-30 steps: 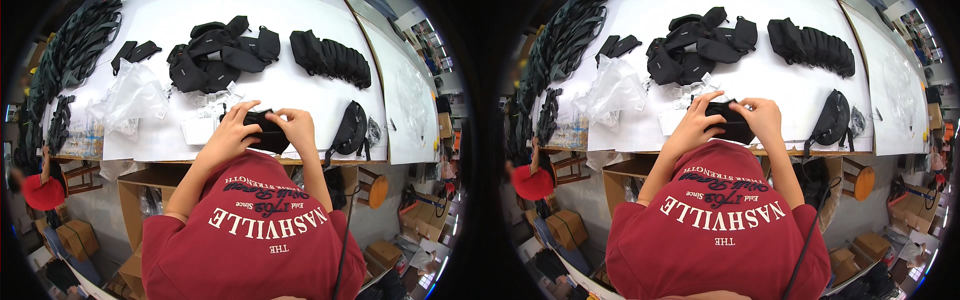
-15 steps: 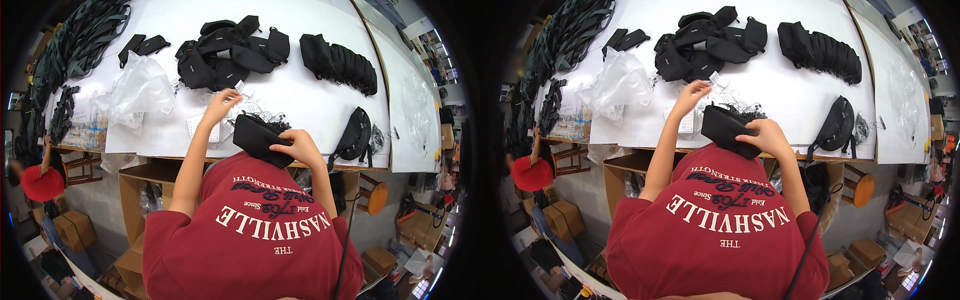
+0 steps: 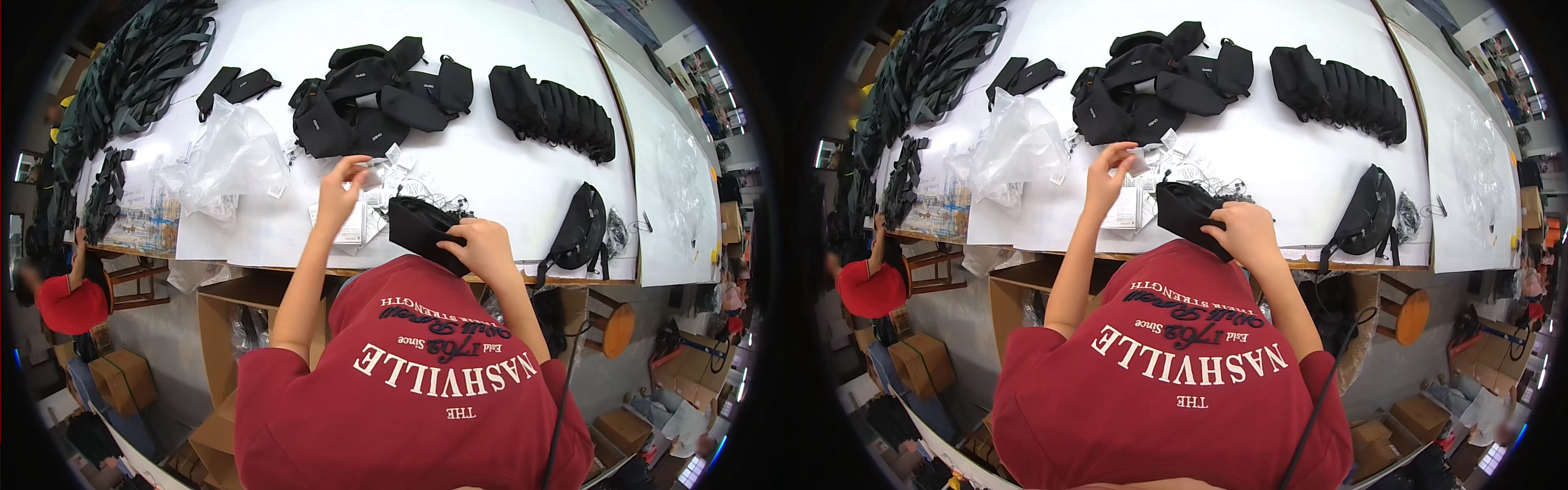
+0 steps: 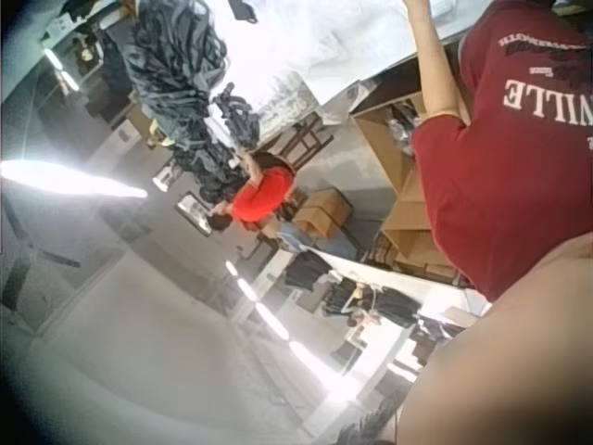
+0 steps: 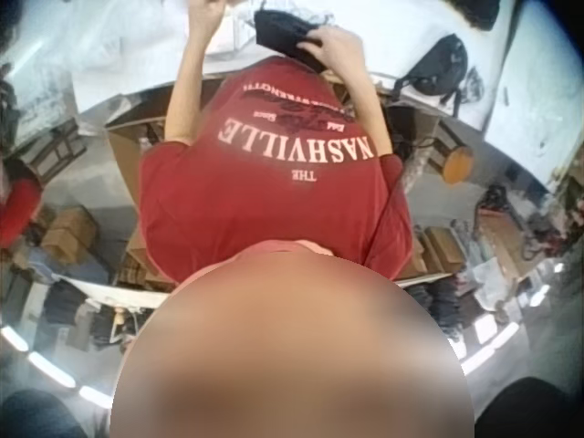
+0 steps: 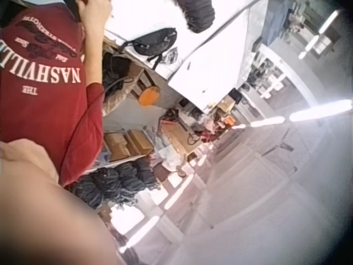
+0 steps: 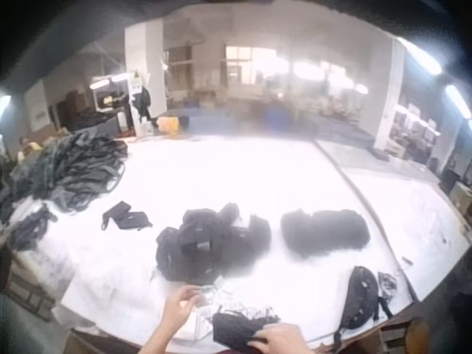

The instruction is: Assembling and labeling black soft-shell pouches or cases at a workstation.

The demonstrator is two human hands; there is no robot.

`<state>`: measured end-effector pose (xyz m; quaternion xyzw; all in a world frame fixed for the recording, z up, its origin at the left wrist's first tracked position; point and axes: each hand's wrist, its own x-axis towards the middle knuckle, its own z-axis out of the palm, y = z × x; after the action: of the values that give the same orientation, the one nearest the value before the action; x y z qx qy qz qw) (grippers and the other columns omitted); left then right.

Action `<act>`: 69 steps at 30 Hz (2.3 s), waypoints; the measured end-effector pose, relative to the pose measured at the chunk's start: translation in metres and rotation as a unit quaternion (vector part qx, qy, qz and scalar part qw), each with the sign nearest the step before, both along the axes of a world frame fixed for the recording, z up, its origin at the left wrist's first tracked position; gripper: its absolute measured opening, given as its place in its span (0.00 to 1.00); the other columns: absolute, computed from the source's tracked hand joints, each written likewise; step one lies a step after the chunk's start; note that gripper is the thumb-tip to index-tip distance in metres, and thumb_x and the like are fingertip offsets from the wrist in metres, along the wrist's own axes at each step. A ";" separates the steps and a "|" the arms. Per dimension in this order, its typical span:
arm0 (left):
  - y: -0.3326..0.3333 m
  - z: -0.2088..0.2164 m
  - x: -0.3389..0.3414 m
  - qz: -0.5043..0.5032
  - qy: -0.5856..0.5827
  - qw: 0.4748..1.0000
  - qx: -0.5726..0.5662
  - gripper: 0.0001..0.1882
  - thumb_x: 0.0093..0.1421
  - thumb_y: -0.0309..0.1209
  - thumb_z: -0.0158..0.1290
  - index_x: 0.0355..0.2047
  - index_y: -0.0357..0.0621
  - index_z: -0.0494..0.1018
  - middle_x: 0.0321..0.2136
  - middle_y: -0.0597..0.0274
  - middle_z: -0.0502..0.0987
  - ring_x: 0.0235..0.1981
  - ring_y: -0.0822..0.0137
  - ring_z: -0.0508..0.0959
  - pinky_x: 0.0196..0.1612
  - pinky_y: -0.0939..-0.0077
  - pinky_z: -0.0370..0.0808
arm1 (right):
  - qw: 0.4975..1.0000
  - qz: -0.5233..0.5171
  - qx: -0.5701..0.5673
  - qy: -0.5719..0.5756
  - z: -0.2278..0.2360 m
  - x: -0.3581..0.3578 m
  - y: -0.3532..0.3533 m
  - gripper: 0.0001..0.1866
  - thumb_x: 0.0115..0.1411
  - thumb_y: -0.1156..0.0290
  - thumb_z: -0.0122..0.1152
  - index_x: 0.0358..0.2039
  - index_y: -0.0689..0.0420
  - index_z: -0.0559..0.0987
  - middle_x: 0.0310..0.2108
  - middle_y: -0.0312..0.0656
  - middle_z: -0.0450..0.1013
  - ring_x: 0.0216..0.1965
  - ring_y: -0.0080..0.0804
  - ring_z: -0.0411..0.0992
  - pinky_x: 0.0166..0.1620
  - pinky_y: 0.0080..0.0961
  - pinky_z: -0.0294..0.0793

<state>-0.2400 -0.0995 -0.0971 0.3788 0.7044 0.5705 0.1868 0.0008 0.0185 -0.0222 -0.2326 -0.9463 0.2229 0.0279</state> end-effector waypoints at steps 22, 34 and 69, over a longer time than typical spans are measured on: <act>-0.012 0.074 0.051 -0.131 0.229 0.965 0.017 0.08 0.57 0.39 0.54 0.29 0.53 0.80 0.42 0.73 0.76 0.57 0.61 0.62 0.60 0.60 0.45 | 0.978 0.009 0.084 0.192 0.013 -0.025 -0.021 0.08 0.45 0.63 0.67 0.27 0.50 0.83 0.18 0.34 0.68 0.21 0.32 0.70 0.25 0.28 0.67; -0.014 0.087 0.060 -0.019 0.239 0.970 0.035 0.14 0.53 0.39 0.58 0.39 0.51 0.75 0.50 0.61 0.69 0.55 0.58 0.61 0.60 0.61 0.49 | 0.973 -0.015 0.091 0.214 0.016 -0.027 -0.021 0.08 0.46 0.63 0.66 0.26 0.51 0.82 0.17 0.35 0.68 0.20 0.34 0.70 0.24 0.30 0.68; -0.011 0.075 0.071 -0.038 -0.503 0.829 0.241 0.24 0.54 0.25 0.57 0.52 0.41 0.65 0.45 0.62 0.72 0.48 0.65 0.72 0.54 0.69 0.67 | 0.861 -0.142 -0.374 0.313 0.007 -0.012 -0.017 0.13 0.55 0.72 0.61 0.41 0.58 0.75 0.35 0.34 0.70 0.37 0.20 0.67 0.43 0.16 0.64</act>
<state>-0.1690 -0.1105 -0.0216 0.0994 0.3379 0.8263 0.4395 -0.0109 0.0018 -0.0155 -0.2756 -0.6897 0.6150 0.2648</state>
